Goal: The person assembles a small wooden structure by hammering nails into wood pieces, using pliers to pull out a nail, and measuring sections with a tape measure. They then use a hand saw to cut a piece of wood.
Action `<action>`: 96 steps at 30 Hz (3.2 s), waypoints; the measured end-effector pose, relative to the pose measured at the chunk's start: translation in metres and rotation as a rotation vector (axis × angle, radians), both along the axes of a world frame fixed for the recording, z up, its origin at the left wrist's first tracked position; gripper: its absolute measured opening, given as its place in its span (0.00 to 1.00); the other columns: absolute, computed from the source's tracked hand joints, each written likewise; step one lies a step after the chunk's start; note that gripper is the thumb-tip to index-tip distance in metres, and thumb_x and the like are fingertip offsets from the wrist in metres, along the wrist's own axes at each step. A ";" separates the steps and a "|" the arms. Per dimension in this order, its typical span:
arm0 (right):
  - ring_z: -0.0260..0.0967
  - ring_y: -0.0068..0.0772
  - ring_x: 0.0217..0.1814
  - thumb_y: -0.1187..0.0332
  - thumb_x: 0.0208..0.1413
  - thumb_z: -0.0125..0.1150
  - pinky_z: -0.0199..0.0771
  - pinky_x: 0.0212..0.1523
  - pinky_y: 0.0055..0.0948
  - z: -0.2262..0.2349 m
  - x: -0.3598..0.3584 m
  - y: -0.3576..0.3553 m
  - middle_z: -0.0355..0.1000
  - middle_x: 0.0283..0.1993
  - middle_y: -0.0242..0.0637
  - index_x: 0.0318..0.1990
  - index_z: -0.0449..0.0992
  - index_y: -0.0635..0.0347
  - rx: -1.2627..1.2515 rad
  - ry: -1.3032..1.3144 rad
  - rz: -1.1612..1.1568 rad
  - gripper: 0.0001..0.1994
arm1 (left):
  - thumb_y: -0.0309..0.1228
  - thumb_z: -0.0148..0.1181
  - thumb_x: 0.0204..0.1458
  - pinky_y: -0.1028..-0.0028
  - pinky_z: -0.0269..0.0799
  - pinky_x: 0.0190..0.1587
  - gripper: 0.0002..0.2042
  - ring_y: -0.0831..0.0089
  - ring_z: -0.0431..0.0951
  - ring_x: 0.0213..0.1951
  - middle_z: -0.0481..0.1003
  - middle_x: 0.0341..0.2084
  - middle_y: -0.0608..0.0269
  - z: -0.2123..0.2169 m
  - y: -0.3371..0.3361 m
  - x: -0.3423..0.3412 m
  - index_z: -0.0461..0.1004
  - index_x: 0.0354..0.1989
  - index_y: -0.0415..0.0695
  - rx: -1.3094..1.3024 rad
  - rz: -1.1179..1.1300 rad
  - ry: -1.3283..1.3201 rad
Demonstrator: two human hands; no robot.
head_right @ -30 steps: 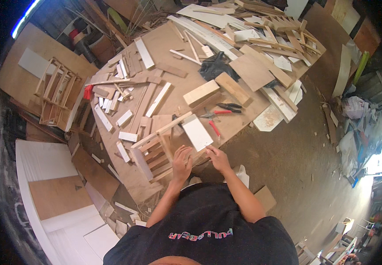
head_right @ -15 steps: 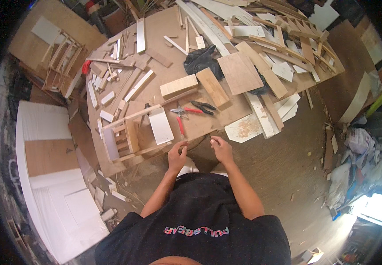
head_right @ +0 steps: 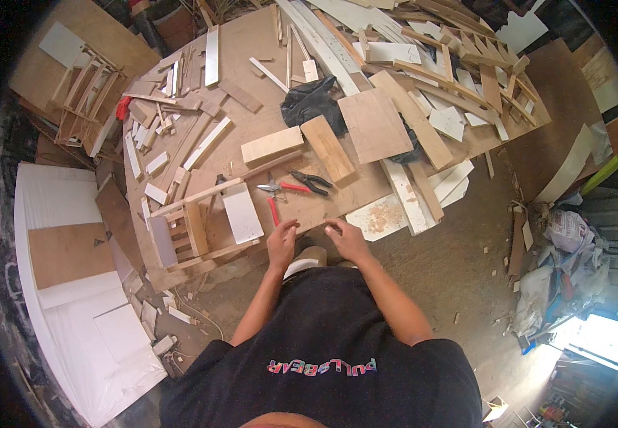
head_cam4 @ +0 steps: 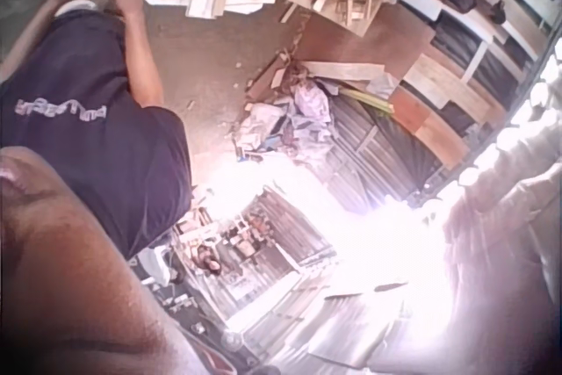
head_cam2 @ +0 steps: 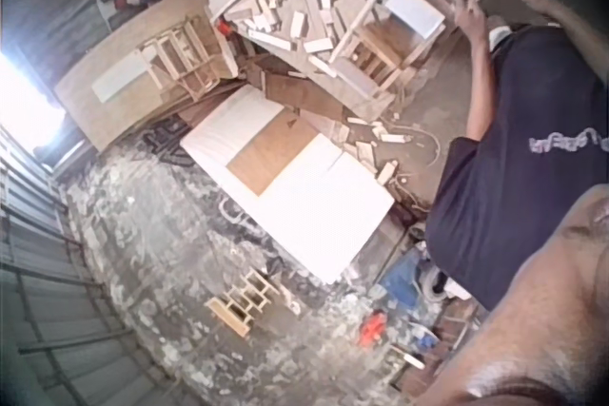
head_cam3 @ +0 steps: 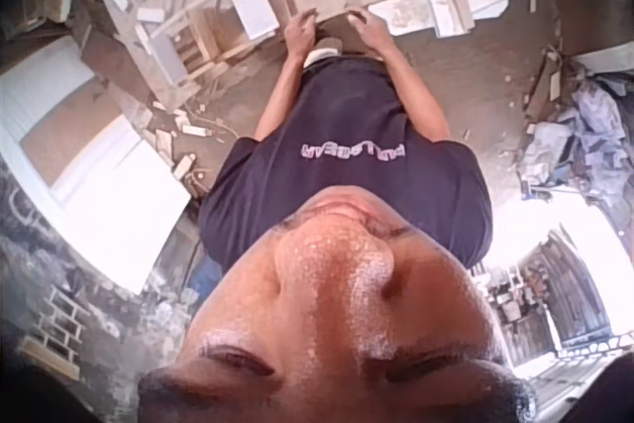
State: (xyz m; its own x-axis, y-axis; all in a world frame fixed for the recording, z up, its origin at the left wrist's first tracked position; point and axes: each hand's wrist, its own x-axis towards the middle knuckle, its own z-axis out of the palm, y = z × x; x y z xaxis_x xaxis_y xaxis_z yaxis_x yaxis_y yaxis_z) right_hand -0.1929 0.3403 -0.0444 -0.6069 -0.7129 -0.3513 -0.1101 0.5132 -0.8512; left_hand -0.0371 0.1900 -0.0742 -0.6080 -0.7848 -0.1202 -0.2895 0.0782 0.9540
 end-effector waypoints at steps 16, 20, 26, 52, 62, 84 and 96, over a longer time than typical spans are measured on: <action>0.81 0.40 0.49 0.57 0.63 0.64 0.79 0.52 0.35 -0.046 -0.096 -0.040 0.81 0.49 0.49 0.59 0.76 0.61 0.042 0.044 0.219 0.23 | 0.29 0.58 0.64 0.71 0.77 0.52 0.12 0.69 0.84 0.48 0.84 0.42 0.56 -0.005 -0.007 -0.049 0.79 0.52 0.37 0.061 0.168 -0.103; 0.82 0.36 0.45 0.59 0.63 0.63 0.79 0.50 0.33 -0.058 -0.112 -0.061 0.82 0.46 0.48 0.57 0.78 0.61 -0.105 -0.003 0.166 0.20 | 0.27 0.56 0.65 0.71 0.75 0.56 0.13 0.69 0.82 0.51 0.83 0.46 0.55 -0.010 -0.007 -0.070 0.77 0.55 0.37 0.155 0.224 -0.047; 0.81 0.31 0.43 0.62 0.65 0.60 0.78 0.46 0.32 -0.064 -0.131 -0.110 0.82 0.42 0.45 0.54 0.79 0.63 -0.146 -0.004 0.120 0.16 | 0.24 0.55 0.65 0.72 0.74 0.56 0.12 0.69 0.82 0.50 0.82 0.45 0.56 0.004 -0.020 -0.057 0.77 0.54 0.36 0.150 0.339 0.001; 0.72 0.52 0.56 0.61 0.63 0.61 0.70 0.57 0.48 -0.066 -0.234 -0.460 0.76 0.46 0.46 0.52 0.77 0.59 0.074 0.898 -0.071 0.16 | 0.24 0.64 0.55 0.62 0.76 0.53 0.14 0.53 0.79 0.49 0.78 0.46 0.50 0.017 -0.195 0.037 0.79 0.51 0.41 -0.221 0.281 -0.262; 0.72 0.49 0.46 0.66 0.65 0.58 0.70 0.49 0.44 0.055 -0.075 -0.320 0.74 0.41 0.48 0.50 0.76 0.64 -0.351 0.563 -0.015 0.12 | 0.34 0.70 0.54 0.54 0.70 0.58 0.37 0.36 0.74 0.55 0.72 0.54 0.29 -0.045 -0.166 0.054 0.58 0.67 0.27 -0.092 0.238 -0.368; 0.73 0.56 0.55 0.72 0.57 0.64 0.73 0.57 0.44 -0.060 0.087 -0.172 0.75 0.53 0.55 0.65 0.71 0.59 -0.282 0.383 0.154 0.26 | 0.38 0.68 0.55 0.57 0.70 0.58 0.44 0.43 0.75 0.54 0.73 0.52 0.36 -0.042 -0.162 0.062 0.51 0.74 0.31 -0.203 0.181 -0.335; 0.76 0.56 0.45 0.68 0.53 0.68 0.74 0.50 0.45 -0.076 0.095 -0.177 0.77 0.42 0.54 0.63 0.76 0.54 -0.222 0.475 0.070 0.27 | 0.35 0.67 0.53 0.53 0.76 0.51 0.44 0.39 0.80 0.47 0.79 0.44 0.32 -0.016 -0.166 0.073 0.48 0.75 0.34 -0.174 0.000 -0.482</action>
